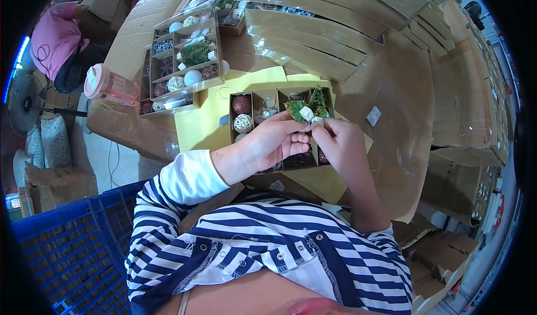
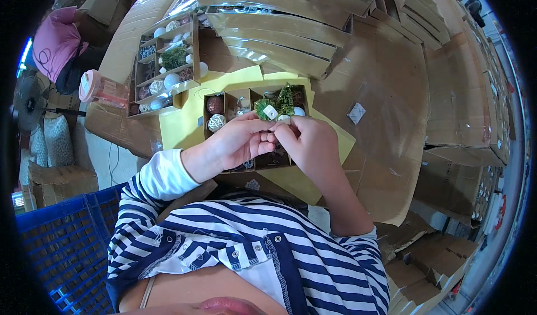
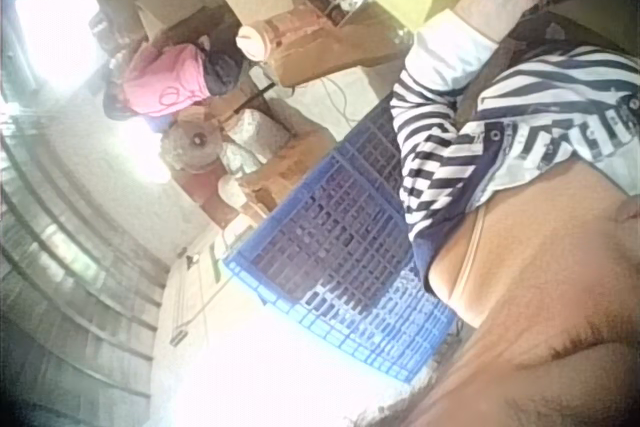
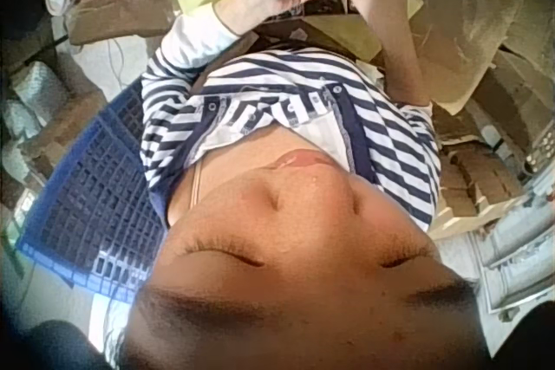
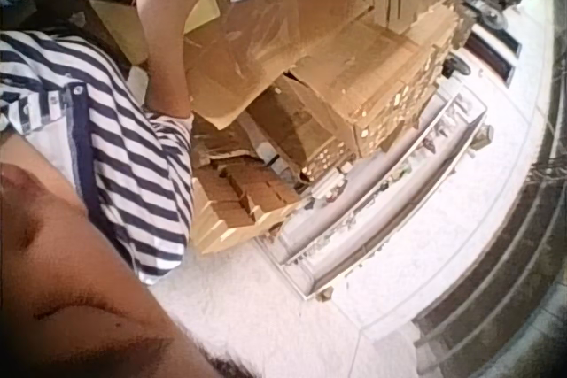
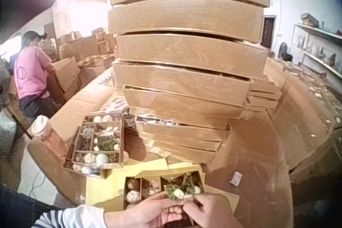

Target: Packing various decorative ornaments and faux greenery into partitioned gift boxes.

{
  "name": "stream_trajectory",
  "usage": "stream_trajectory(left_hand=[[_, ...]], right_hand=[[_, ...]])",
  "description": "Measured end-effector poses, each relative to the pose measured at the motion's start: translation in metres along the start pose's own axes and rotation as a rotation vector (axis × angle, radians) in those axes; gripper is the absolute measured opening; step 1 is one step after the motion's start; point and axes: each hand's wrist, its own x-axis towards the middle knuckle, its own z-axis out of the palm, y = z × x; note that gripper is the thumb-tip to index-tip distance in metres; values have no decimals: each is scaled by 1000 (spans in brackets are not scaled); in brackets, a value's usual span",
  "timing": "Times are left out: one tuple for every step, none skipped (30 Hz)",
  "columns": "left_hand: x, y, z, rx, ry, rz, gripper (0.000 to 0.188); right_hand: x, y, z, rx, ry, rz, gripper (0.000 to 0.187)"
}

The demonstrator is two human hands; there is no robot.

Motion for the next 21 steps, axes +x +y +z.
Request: stream_trajectory(left_hand=[[3,-1,-4,-1,0,-1,11],[9,-2,-12,-44,-41,-14,10],[11,-2,-15,-87,-82,-29,9],[12,-2,-16,-88,-81,-30,9],[12,-2,-15,-92,-77,-45,9],[10,-2,-14,-98,-71,-59,9],[9,-1,-14,-100,-68,-58,9],[6,1,-14,-91,-87,-129,11],[4,4,-13,-83,-108,-202,13],[-2,9,-6,38,-76,-251,23],[-10,13,-6,198,-133,-268,27],[-20,19,-5,361,-188,-283,33],[-27,27,-1,637,-199,-313,41],[-31,35,1,949,-199,-330,42],[-37,35,-2,1173,-143,-27,39],[-42,32,-4,1377,-85,290,38],[-44,34,-1,1566,29,557,25],[-43,35,3,1602,124,638,25],[-42,35,5,1634,220,719,28],[-37,34,-2,1770,233,746,40],[-32,30,-7,1771,234,747,40]], right_hand=[[3,3,0,-1,0,1,27],[6,7,2,-37,-13,-10,27],[9,10,3,-73,-26,-20,27],[12,10,2,-73,-26,-18,27],[15,9,1,-81,-32,-36,28],[18,9,0,-88,-41,-55,29],[21,9,-1,-87,-44,-55,29],[24,8,-3,-124,-76,-59,31],[26,8,-4,-163,-107,-61,33],[27,8,-5,-164,-110,-60,33],[28,8,-6,-184,-135,-59,34],[29,8,-7,-201,-159,-60,35],[28,9,-8,-200,-158,-57,35],[28,10,-8,-237,-180,-66,36],[27,10,-8,-272,-200,-75,36],[26,15,-6,-342,-185,-112,35],[27,17,-4,-339,-182,-106,35],[28,16,-1,-415,-210,-115,35],[29,15,1,-491,-238,-122,35],[27,12,4,-490,-237,-119,35],[27,9,6,-524,-244,-110,35]])
